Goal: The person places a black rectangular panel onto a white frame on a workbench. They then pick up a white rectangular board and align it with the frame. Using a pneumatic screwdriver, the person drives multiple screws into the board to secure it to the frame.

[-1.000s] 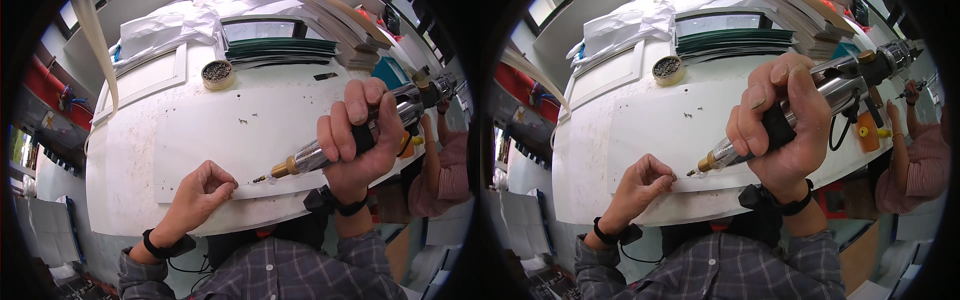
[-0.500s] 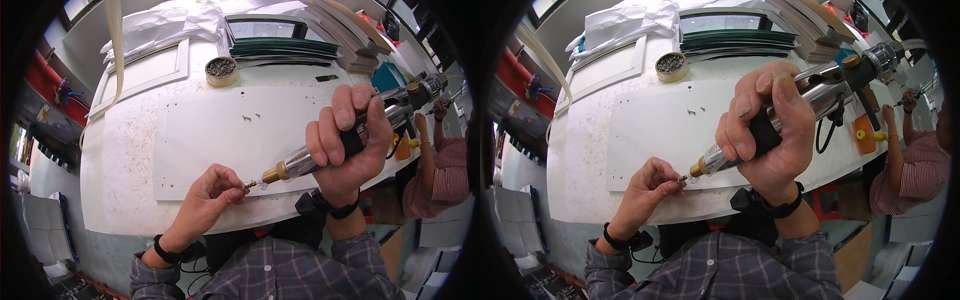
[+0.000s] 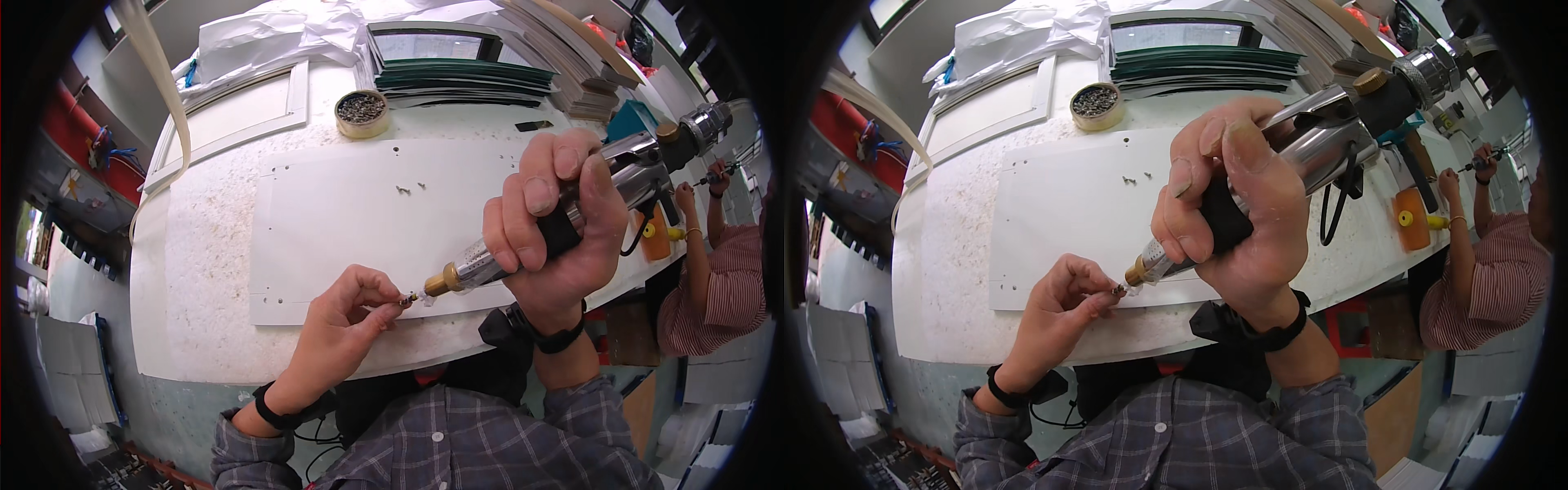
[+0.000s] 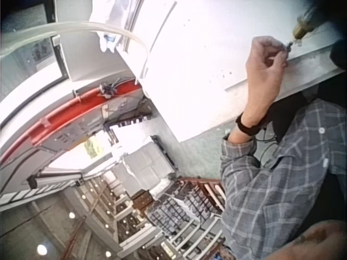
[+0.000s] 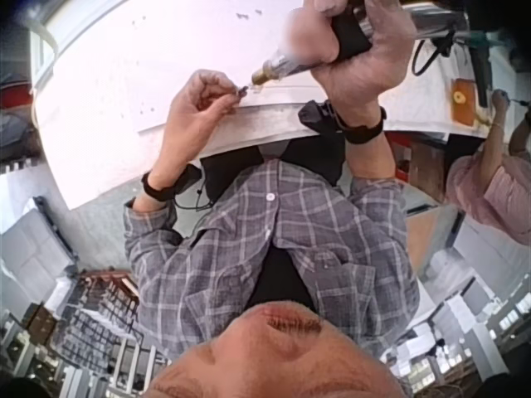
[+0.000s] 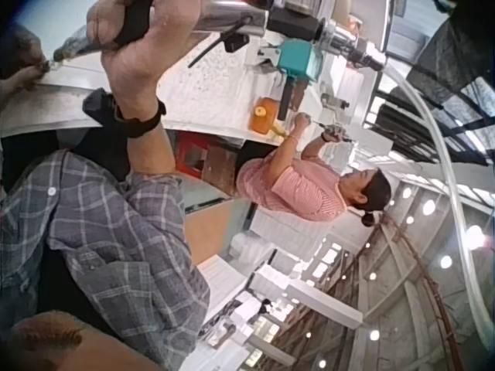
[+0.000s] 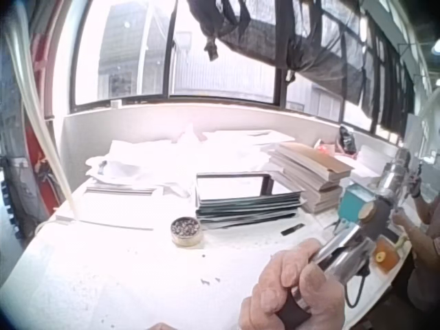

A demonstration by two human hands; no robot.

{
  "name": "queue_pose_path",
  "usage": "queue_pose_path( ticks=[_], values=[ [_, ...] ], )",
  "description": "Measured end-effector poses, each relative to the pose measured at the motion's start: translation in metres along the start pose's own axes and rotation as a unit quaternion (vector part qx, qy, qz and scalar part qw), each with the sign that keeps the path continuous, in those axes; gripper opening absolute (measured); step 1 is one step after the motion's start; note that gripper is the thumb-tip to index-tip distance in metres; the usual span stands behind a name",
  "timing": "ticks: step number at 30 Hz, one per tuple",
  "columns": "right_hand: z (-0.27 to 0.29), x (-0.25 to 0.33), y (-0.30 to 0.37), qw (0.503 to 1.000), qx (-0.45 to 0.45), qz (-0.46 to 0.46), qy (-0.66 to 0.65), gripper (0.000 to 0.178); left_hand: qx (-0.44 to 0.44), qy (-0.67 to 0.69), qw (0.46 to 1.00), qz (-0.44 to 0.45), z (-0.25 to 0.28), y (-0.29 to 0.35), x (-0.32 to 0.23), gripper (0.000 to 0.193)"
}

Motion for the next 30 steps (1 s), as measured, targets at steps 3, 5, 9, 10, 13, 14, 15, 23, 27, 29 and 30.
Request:
queue_pose_path(
  ticks=[3,5,9,10,13,14,15,23,27,29,30],
  values=[
    [-0.006,-0.006,-0.005,0.997,0.021,-0.02,0.075,0.024,-0.032,-0.18,0.975,-0.126,-0.005,0.0,-0.02,0.015],
    [-0.015,-0.01,-0.007,0.988,0.017,-0.035,0.149,0.021,-0.039,-0.252,0.948,-0.189,-0.011,0.001,-0.027,0.018],
    [-0.024,-0.022,-0.008,0.971,0.0,-0.078,0.227,0.021,-0.044,-0.28,0.936,-0.207,-0.012,0.001,-0.021,0.021],
    [-0.024,-0.025,-0.007,0.968,-0.012,-0.097,0.233,0.022,-0.045,-0.287,0.935,-0.205,-0.011,0.0,-0.02,0.021],
    [-0.024,-0.03,-0.006,0.964,-0.028,-0.12,0.237,0.022,-0.041,-0.283,0.934,-0.214,-0.013,0.001,-0.021,0.022],
    [-0.023,-0.031,-0.005,0.964,-0.029,-0.122,0.236,0.022,-0.035,-0.29,0.933,-0.211,-0.013,0.0,-0.02,0.021],
    [-0.022,-0.031,-0.006,0.963,-0.023,-0.124,0.238,0.021,-0.028,-0.298,0.932,-0.207,-0.013,0.0,-0.019,0.02],
    [-0.025,-0.033,-0.007,0.968,-0.011,-0.116,0.222,0.021,-0.021,-0.288,0.935,-0.205,-0.012,0.0,-0.018,0.022],
    [-0.028,-0.037,-0.008,0.967,0.007,-0.122,0.224,0.02,-0.03,-0.259,0.947,-0.188,-0.011,0.001,-0.02,0.025],
    [-0.026,-0.04,-0.007,0.963,0.006,-0.119,0.242,0.02,-0.026,-0.255,0.947,-0.192,-0.011,0.0,-0.019,0.026],
    [-0.027,-0.04,-0.006,0.961,0.009,-0.118,0.25,0.02,-0.025,-0.255,0.947,-0.196,-0.011,0.001,-0.019,0.026]
  ],
)
Point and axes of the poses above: each hand's wrist, its own y-axis away from the middle knuckle, its own z-axis out of the back of the hand, x = y × z, the point moved 8 cm from there along -y, towards the middle knuckle, and after that the axes turned 8 degrees about -x, right-handed, at the moved point
